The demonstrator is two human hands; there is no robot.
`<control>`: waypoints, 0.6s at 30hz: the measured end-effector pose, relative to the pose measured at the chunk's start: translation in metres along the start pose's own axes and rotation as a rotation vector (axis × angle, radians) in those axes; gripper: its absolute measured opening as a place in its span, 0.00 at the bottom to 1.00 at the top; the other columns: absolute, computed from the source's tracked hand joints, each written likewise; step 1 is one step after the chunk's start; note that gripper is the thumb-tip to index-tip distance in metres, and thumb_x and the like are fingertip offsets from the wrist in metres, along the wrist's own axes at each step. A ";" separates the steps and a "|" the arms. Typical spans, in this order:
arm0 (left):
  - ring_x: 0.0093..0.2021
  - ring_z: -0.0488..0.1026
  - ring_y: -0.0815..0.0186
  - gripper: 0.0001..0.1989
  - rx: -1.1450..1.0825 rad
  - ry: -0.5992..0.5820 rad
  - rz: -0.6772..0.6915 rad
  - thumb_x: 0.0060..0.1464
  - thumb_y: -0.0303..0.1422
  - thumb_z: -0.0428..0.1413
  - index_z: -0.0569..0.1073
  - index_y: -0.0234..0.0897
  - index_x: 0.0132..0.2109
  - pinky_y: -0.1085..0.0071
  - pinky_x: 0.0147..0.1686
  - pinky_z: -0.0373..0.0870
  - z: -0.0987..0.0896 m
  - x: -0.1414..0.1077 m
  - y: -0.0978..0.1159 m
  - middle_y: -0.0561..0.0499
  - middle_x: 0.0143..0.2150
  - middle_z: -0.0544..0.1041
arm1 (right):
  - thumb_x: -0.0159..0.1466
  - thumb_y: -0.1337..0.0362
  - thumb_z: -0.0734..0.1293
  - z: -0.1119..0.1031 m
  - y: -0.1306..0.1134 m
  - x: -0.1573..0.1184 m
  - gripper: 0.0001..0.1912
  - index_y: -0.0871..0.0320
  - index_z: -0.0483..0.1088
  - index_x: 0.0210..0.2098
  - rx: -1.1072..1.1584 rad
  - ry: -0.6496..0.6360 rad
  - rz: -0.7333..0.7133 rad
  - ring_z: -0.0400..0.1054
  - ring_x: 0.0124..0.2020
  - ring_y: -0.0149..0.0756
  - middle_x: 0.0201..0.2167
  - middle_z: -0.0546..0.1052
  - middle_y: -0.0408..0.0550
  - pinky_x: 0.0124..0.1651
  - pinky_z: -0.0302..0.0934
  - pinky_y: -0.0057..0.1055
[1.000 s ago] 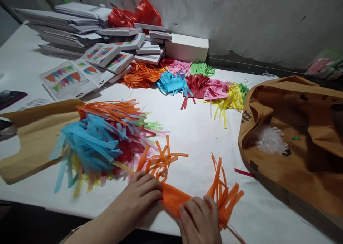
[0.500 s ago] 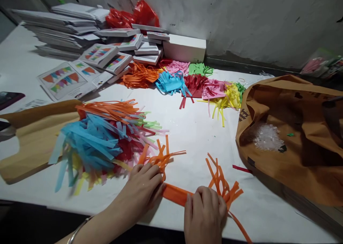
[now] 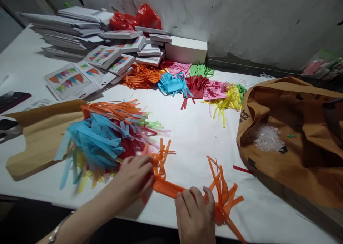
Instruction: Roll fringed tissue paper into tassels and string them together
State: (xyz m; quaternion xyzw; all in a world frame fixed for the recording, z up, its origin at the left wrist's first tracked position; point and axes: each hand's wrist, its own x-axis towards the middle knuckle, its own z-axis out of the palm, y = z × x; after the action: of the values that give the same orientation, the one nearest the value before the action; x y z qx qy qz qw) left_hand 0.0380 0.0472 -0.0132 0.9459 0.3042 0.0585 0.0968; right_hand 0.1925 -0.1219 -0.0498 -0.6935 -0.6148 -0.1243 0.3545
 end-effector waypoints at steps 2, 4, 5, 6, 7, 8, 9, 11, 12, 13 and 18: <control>0.43 0.72 0.53 0.05 0.046 0.041 -0.086 0.59 0.26 0.53 0.73 0.37 0.37 0.62 0.34 0.66 -0.013 -0.003 -0.020 0.43 0.44 0.75 | 0.69 0.70 0.64 -0.001 0.002 -0.001 0.08 0.57 0.75 0.38 0.019 0.010 -0.015 0.74 0.39 0.39 0.33 0.80 0.43 0.60 0.51 0.48; 0.46 0.71 0.52 0.07 0.046 0.171 -0.107 0.61 0.27 0.50 0.73 0.36 0.40 0.62 0.35 0.66 -0.024 -0.007 -0.030 0.40 0.48 0.74 | 0.69 0.70 0.65 -0.001 0.004 -0.002 0.07 0.58 0.76 0.38 0.033 0.019 -0.024 0.74 0.38 0.38 0.33 0.80 0.44 0.60 0.51 0.48; 0.48 0.71 0.52 0.08 0.029 0.257 -0.074 0.62 0.27 0.49 0.72 0.37 0.42 0.60 0.39 0.67 -0.027 -0.009 -0.029 0.40 0.50 0.73 | 0.69 0.70 0.65 0.000 0.005 -0.002 0.06 0.58 0.76 0.38 0.033 0.022 -0.030 0.74 0.38 0.38 0.33 0.80 0.44 0.59 0.51 0.49; 0.49 0.70 0.53 0.08 0.001 0.335 -0.022 0.63 0.26 0.49 0.72 0.37 0.45 0.59 0.43 0.66 -0.028 -0.011 -0.024 0.40 0.51 0.73 | 0.69 0.71 0.65 0.000 0.005 -0.002 0.06 0.58 0.75 0.38 0.031 0.022 -0.036 0.74 0.37 0.38 0.33 0.80 0.44 0.59 0.51 0.49; 0.50 0.69 0.54 0.09 -0.041 0.384 0.049 0.63 0.26 0.49 0.71 0.38 0.47 0.58 0.46 0.65 -0.027 -0.013 -0.015 0.41 0.51 0.73 | 0.69 0.71 0.65 0.000 0.006 -0.002 0.07 0.59 0.75 0.39 0.028 0.019 -0.044 0.73 0.37 0.38 0.33 0.80 0.44 0.59 0.51 0.49; 0.49 0.69 0.56 0.09 -0.092 0.394 0.132 0.63 0.25 0.50 0.71 0.39 0.47 0.59 0.47 0.64 -0.024 -0.015 -0.004 0.43 0.50 0.73 | 0.69 0.72 0.65 0.000 0.006 -0.002 0.07 0.59 0.75 0.38 0.026 0.017 -0.050 0.73 0.37 0.38 0.32 0.80 0.44 0.59 0.51 0.49; 0.47 0.69 0.58 0.08 -0.148 0.357 0.213 0.64 0.25 0.50 0.71 0.40 0.47 0.60 0.47 0.63 -0.018 -0.016 0.008 0.45 0.49 0.74 | 0.69 0.72 0.64 0.000 0.006 -0.001 0.07 0.59 0.75 0.38 0.029 0.016 -0.053 0.73 0.37 0.37 0.32 0.80 0.44 0.59 0.50 0.49; 0.43 0.69 0.60 0.05 -0.225 0.207 0.348 0.64 0.26 0.52 0.71 0.40 0.44 0.62 0.45 0.62 -0.002 -0.016 0.029 0.49 0.45 0.76 | 0.69 0.71 0.64 -0.001 0.005 0.001 0.07 0.59 0.74 0.37 0.057 0.017 -0.045 0.73 0.37 0.36 0.32 0.80 0.44 0.59 0.51 0.47; 0.41 0.69 0.60 0.04 -0.238 0.149 0.379 0.64 0.27 0.53 0.71 0.39 0.43 0.62 0.44 0.61 0.007 -0.016 0.036 0.50 0.42 0.76 | 0.69 0.71 0.64 -0.002 0.005 0.002 0.07 0.58 0.74 0.37 0.078 0.011 -0.036 0.73 0.37 0.36 0.32 0.79 0.43 0.59 0.51 0.47; 0.40 0.68 0.60 0.03 -0.242 0.119 0.392 0.64 0.27 0.54 0.71 0.39 0.41 0.62 0.44 0.60 0.015 -0.015 0.040 0.50 0.40 0.76 | 0.70 0.69 0.64 -0.002 0.005 0.002 0.07 0.58 0.74 0.37 0.093 0.003 -0.024 0.72 0.37 0.35 0.32 0.79 0.43 0.59 0.51 0.46; 0.37 0.67 0.63 0.09 -0.311 0.168 0.379 0.66 0.26 0.52 0.72 0.38 0.37 0.61 0.46 0.56 0.031 -0.013 0.033 0.52 0.35 0.75 | 0.72 0.66 0.61 -0.005 0.007 -0.001 0.10 0.57 0.74 0.39 0.019 -0.046 -0.018 0.71 0.39 0.37 0.34 0.79 0.45 0.60 0.49 0.47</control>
State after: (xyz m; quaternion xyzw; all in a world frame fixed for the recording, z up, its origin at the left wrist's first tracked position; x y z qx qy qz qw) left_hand 0.0517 0.0086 -0.0371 0.9516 0.1160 0.1999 0.2027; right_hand 0.2002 -0.1259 -0.0491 -0.6872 -0.6302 -0.1053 0.3457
